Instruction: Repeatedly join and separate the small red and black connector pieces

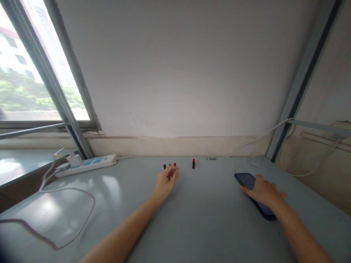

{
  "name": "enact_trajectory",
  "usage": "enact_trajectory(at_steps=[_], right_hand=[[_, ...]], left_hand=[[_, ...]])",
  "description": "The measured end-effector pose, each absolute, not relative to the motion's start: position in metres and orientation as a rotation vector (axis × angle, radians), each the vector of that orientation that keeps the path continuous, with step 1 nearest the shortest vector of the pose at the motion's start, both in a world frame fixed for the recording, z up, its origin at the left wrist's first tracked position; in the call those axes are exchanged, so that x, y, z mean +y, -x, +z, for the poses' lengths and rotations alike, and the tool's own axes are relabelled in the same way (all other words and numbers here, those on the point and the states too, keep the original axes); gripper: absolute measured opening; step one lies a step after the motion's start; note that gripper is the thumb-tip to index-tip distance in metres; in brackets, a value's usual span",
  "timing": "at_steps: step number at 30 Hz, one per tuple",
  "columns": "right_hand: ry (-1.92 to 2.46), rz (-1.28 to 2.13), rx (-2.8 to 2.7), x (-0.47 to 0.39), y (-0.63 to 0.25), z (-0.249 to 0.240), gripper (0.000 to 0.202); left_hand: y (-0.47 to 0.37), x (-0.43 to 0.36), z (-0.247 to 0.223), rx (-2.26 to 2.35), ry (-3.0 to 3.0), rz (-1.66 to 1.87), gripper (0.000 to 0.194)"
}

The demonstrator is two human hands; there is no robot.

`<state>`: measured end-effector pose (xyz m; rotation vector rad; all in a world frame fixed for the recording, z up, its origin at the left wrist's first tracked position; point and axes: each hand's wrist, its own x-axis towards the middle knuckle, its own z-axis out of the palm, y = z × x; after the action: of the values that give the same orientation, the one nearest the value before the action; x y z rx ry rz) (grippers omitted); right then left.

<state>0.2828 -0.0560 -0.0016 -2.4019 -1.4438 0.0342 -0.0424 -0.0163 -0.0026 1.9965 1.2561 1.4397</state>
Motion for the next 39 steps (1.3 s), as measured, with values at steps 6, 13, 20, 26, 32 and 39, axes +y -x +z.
enact_trajectory(at_steps=[6,13,20,26,32,39], right_hand=[[2.593,0.1,-1.428,-0.058,-0.272,0.01,0.073],[2.529,0.053,-1.425,-0.048,-0.292,-0.009,0.07],[2.313,0.001,-1.752,-0.058,-0.237,0.017,0.064],[1.878,0.277,-2.26,-0.03,-0.175,0.024,0.055],[1.758,0.343,-2.322,0.003,-0.155,-0.001,0.052],[1.817,0.33,-2.253,0.004,-0.149,-0.015,0.05]], left_hand=[[0.042,-0.017,-0.003,1.26,-2.03,1.42,0.016],[0.042,-0.017,-0.003,1.252,-2.057,1.378,0.017],[0.03,-0.014,-0.009,1.235,-2.121,1.2,0.025],[0.01,-0.007,-0.011,1.394,-2.348,0.84,0.052],[-0.005,0.011,-0.007,1.538,-2.48,0.675,0.058],[-0.011,0.024,-0.007,1.615,-2.594,0.639,0.051]])
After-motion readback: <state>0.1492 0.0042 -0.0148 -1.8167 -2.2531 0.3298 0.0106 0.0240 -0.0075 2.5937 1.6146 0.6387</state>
